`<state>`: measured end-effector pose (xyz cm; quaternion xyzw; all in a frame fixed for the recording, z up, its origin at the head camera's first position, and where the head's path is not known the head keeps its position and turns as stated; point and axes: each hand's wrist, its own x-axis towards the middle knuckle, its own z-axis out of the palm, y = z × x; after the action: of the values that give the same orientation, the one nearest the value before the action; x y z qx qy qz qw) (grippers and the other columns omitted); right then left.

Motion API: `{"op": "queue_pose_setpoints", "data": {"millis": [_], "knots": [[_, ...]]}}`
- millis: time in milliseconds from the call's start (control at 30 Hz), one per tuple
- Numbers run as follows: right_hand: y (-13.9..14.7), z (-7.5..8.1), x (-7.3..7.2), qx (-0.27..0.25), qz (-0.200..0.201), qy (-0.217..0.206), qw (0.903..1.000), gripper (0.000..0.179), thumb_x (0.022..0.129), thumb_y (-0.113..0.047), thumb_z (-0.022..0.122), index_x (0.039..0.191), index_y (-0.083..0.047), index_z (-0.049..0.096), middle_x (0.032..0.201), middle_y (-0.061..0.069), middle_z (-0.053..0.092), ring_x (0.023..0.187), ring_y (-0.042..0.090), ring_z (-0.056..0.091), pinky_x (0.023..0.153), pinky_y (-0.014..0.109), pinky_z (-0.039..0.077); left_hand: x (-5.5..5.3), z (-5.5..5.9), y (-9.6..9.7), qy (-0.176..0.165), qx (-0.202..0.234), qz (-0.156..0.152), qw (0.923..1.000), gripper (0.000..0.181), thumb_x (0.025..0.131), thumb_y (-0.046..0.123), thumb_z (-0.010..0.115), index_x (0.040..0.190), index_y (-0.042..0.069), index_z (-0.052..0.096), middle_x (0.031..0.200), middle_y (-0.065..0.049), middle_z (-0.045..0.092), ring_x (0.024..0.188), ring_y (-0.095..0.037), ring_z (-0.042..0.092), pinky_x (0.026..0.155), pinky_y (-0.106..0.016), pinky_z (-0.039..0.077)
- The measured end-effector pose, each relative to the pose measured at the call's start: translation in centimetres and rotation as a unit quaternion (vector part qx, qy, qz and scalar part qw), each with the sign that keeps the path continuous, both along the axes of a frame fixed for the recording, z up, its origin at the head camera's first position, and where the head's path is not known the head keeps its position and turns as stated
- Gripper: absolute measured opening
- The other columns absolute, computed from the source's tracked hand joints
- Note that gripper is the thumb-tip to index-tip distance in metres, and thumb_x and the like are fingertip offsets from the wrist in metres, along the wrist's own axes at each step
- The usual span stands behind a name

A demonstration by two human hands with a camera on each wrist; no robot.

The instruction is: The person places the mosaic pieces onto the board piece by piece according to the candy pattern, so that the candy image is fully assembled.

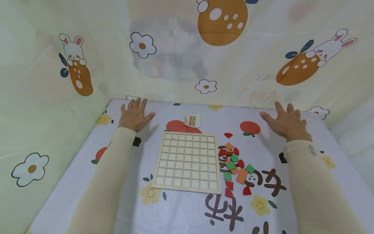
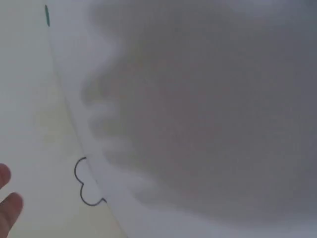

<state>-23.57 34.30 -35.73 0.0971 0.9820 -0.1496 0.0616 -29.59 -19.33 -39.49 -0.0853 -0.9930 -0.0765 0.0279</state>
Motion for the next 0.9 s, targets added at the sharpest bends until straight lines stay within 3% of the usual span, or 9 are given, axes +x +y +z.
{"op": "queue_pose_setpoints", "data": {"millis": [133, 233, 367, 500, 667, 900], "knots": [[-0.7, -0.3, -0.3, -0.038, 0.001, -0.016, 0.9991, 0.104, 0.099, -0.069, 0.05, 0.166, -0.005, 0.004, 0.16, 0.042, 0.013, 0.14, 0.066, 0.021, 0.104, 0.083, 0.027, 0.6, 0.0, 0.3, -0.037, 0.054, -0.002, 0.9979, 0.08, 0.103, 0.048, 0.058, 0.163, 0.003, 0.027, 0.161, -0.029, 0.034, 0.144, -0.048, 0.038, 0.115, -0.063, 0.037], [-1.3, -0.7, -0.6, -0.066, 0.013, -0.027, 0.9974, 0.099, 0.1, -0.058, 0.06, 0.165, -0.001, 0.011, 0.158, 0.041, 0.021, 0.139, 0.062, 0.027, 0.104, 0.079, 0.034, 1.1, -0.1, 0.6, -0.072, 0.101, -0.003, 0.9923, 0.081, 0.102, 0.043, 0.064, 0.162, 0.002, 0.028, 0.158, -0.03, 0.036, 0.141, -0.048, 0.042, 0.114, -0.06, 0.039], [-2.6, -1.1, -0.8, -0.094, 0.034, -0.051, 0.9937, 0.088, 0.102, -0.05, 0.06, 0.162, 0.0, 0.022, 0.154, 0.039, 0.032, 0.136, 0.058, 0.035, 0.104, 0.074, 0.041, 2.1, -0.3, 1.0, -0.117, 0.148, -0.01, 0.982, 0.076, 0.101, 0.037, 0.067, 0.16, 0.002, 0.034, 0.152, -0.027, 0.045, 0.135, -0.043, 0.05, 0.112, -0.056, 0.043], [-4.1, -1.6, -1.0, -0.112, 0.059, -0.07, 0.9895, 0.069, 0.103, -0.04, 0.061, 0.154, 0.001, 0.039, 0.141, 0.036, 0.047, 0.121, 0.051, 0.05, 0.094, 0.062, 0.051, 3.2, -0.8, 1.5, -0.152, 0.181, -0.018, 0.9715, 0.064, 0.1, 0.032, 0.069, 0.152, 0.002, 0.047, 0.13, -0.023, 0.061, 0.111, -0.035, 0.061, 0.095, -0.048, 0.052], [-6.1, -3.0, -1.7, -0.114, 0.081, -0.075, 0.9873, 0.055, 0.101, -0.033, 0.067, 0.142, 0.0, 0.053, 0.125, 0.026, 0.059, 0.105, 0.039, 0.058, 0.085, 0.047, 0.052, 4.7, -1.3, 2.1, -0.185, 0.207, -0.017, 0.9607, 0.054, 0.098, 0.028, 0.071, 0.142, 0.002, 0.055, 0.115, -0.017, 0.066, 0.094, -0.028, 0.062, 0.081, -0.039, 0.053], [-8.2, -4.2, -2.4, -0.12, 0.078, -0.101, 0.9845, 0.044, 0.1, -0.029, 0.069, 0.135, -0.003, 0.061, 0.119, 0.021, 0.061, 0.097, 0.031, 0.062, 0.083, 0.041, 0.052, 6.7, -1.6, 3.2, -0.219, 0.239, 0.002, 0.9461, 0.043, 0.094, 0.023, 0.075, 0.13, 0.004, 0.062, 0.109, -0.014, 0.064, 0.087, -0.023, 0.061, 0.075, -0.033, 0.051]]}}
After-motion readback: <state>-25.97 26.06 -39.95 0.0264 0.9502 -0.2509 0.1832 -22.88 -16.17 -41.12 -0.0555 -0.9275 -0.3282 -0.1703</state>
